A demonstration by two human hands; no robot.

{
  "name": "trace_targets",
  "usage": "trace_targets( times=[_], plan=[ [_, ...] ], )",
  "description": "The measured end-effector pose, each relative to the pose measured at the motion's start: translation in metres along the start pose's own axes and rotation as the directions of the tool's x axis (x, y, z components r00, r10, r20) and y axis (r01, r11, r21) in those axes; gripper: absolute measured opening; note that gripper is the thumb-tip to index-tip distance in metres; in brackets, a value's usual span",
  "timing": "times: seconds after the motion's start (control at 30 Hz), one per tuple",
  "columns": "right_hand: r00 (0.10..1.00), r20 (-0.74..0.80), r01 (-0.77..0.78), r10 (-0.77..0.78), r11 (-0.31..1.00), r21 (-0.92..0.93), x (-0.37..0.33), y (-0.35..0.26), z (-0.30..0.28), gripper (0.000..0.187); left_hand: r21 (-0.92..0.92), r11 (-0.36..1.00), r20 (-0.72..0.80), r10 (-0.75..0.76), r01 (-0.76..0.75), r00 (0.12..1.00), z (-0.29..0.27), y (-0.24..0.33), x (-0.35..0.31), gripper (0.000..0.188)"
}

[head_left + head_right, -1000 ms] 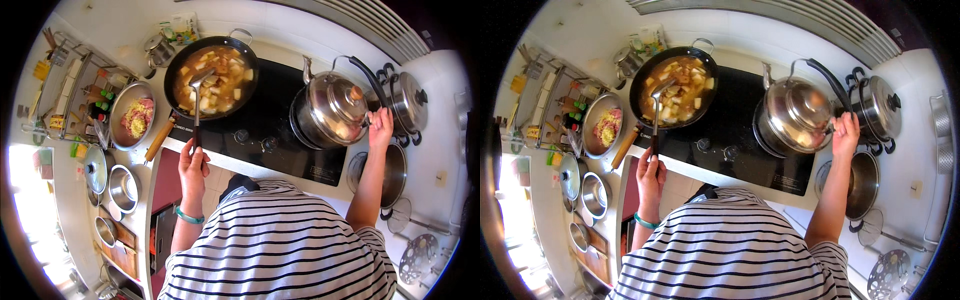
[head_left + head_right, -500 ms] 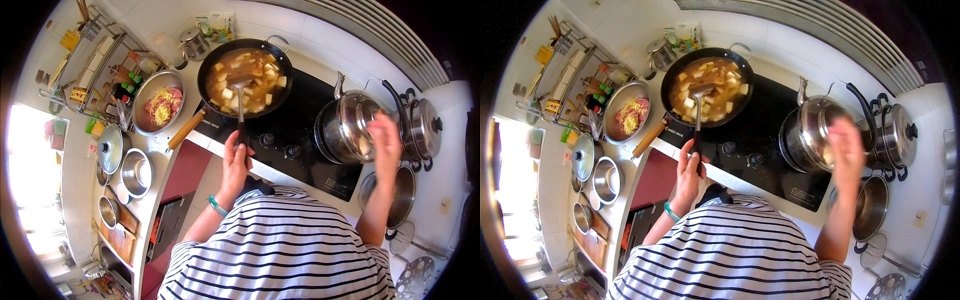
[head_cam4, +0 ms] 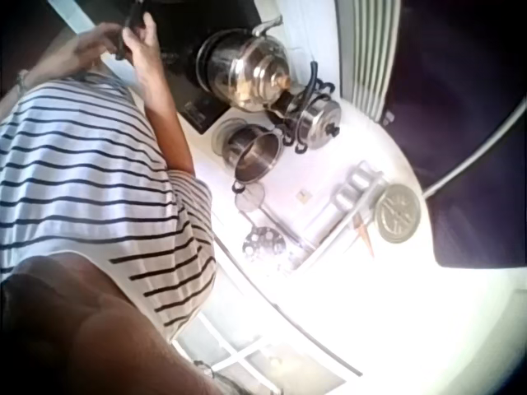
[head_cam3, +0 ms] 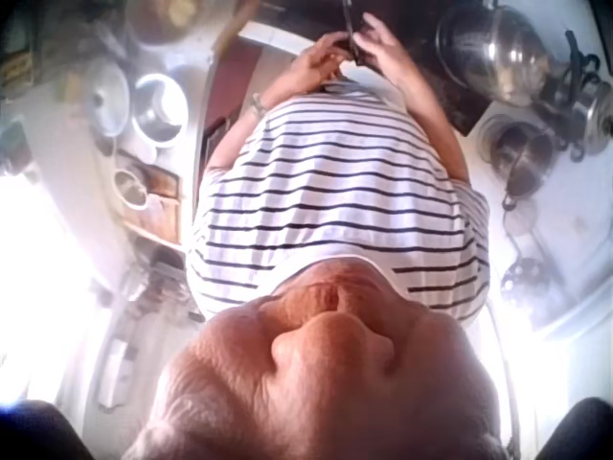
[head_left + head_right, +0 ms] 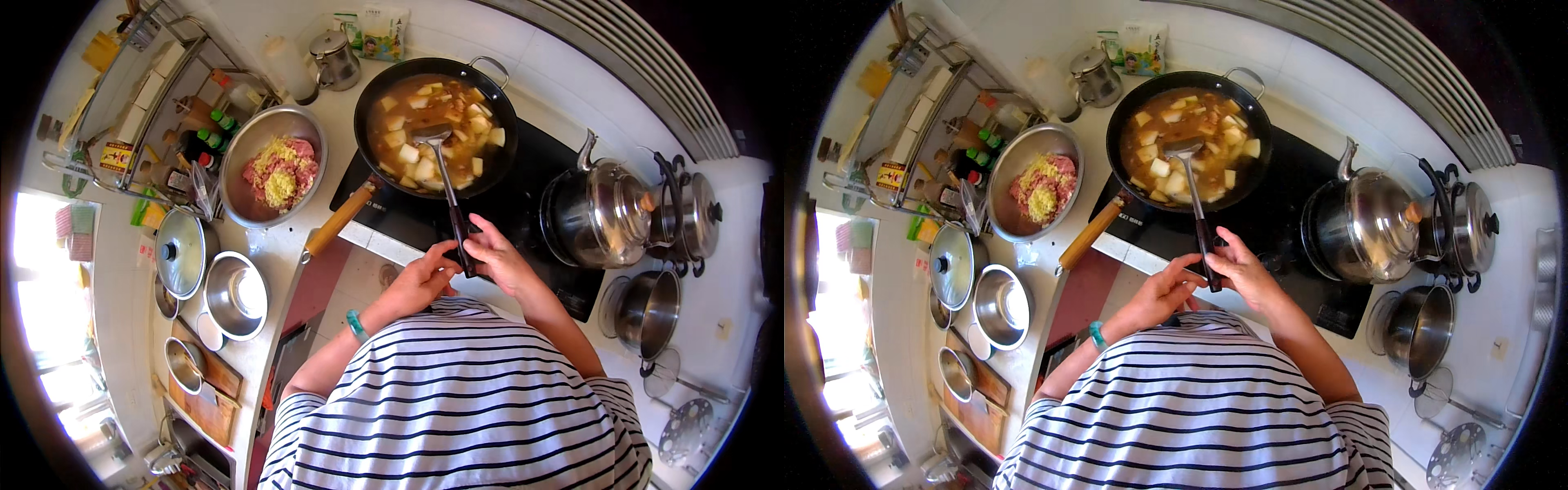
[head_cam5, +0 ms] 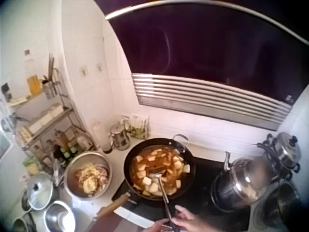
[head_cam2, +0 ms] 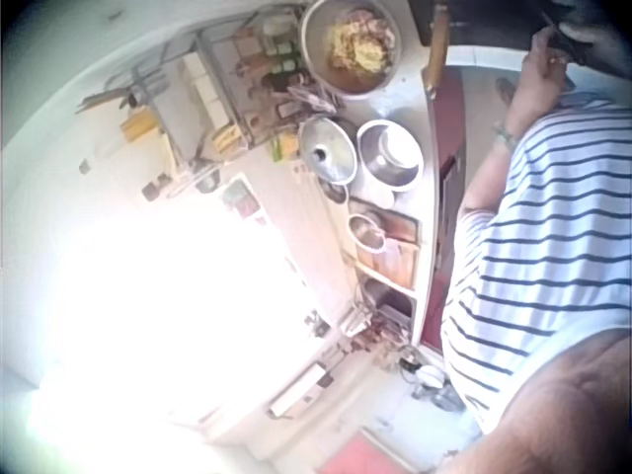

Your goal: The person stir-fries meat in a wok, adds chopped garlic, then adds chopped white vegetables and stirs. They pour hot water from a kettle into the wok and continue stirring the mixture.

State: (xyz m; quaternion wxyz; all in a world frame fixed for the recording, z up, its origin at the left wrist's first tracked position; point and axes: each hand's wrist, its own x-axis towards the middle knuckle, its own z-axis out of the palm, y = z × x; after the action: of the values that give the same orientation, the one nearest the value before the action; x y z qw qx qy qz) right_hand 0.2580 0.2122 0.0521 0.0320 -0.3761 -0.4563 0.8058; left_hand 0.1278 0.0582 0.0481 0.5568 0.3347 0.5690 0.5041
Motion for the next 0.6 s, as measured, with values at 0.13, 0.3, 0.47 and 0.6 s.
trace_targets(
  times=[0.13,0.3,0.47,0.6],
  plan=[
    [0.995,-0.067,0.06,-0.077,0.973,-0.223,0.018,0.001,0.016,0.07,0.127,0.958,-0.257,0.282,-0.257,0.924,-0.039,-0.005,-0.007,0.034],
    [0.872,-0.148,0.162,-0.466,0.561,-0.812,0.029,-0.01,0.014,0.056,0.777,0.625,-0.438,0.619,-0.072,0.652,-0.112,0.01,-0.019,0.031],
    [0.916,-0.211,0.013,-0.341,0.551,-0.834,-0.019,-0.057,0.028,0.05,0.844,0.528,-0.388,0.474,0.097,0.79,-0.148,-0.015,-0.035,0.044],
    [0.916,-0.253,-0.052,-0.311,0.533,-0.844,-0.048,-0.083,0.038,0.048,0.727,0.677,-0.433,0.324,0.113,0.841,-0.155,-0.017,-0.038,0.045]
  ],
)
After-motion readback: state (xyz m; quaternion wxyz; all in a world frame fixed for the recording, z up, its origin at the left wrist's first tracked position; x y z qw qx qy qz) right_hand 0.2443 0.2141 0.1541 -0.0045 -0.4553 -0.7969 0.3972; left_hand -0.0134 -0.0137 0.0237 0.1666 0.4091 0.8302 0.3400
